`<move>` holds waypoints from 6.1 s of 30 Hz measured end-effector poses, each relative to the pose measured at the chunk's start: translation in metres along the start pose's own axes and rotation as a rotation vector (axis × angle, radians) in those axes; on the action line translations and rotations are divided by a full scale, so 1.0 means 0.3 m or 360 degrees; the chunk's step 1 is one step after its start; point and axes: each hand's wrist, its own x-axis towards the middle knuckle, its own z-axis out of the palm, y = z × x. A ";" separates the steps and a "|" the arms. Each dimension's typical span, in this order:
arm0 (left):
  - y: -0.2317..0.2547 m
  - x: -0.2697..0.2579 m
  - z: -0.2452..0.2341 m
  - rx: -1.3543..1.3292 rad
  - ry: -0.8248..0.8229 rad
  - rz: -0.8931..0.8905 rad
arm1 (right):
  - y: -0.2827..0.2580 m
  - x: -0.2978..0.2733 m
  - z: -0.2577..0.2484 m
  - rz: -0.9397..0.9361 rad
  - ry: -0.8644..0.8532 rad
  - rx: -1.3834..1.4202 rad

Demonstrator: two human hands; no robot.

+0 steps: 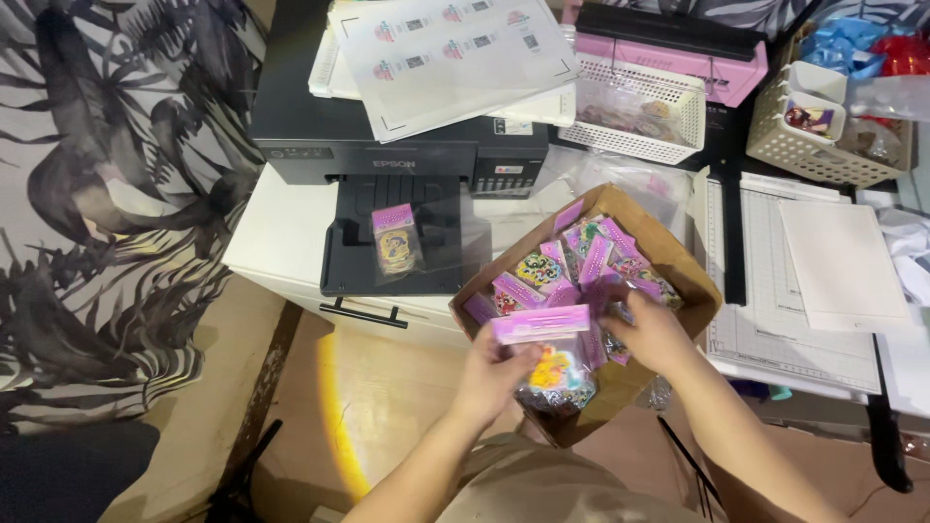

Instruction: The person picks up clear plastic bags from a bin, gathers small packaged stickers from a cardboard box, and places the stickers into the bags.

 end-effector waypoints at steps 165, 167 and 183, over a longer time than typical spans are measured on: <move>0.047 0.098 0.059 -0.0261 0.0324 -0.0526 | -0.018 -0.075 0.112 -0.0084 -0.0458 -0.0726; 0.095 0.066 0.060 -0.0604 0.0325 -0.0604 | 0.103 0.000 0.256 -0.0465 -0.0168 -0.1109; -0.047 0.052 0.164 0.0431 0.0419 -0.0187 | 0.048 -0.107 -0.122 -0.0584 -0.0480 -0.0040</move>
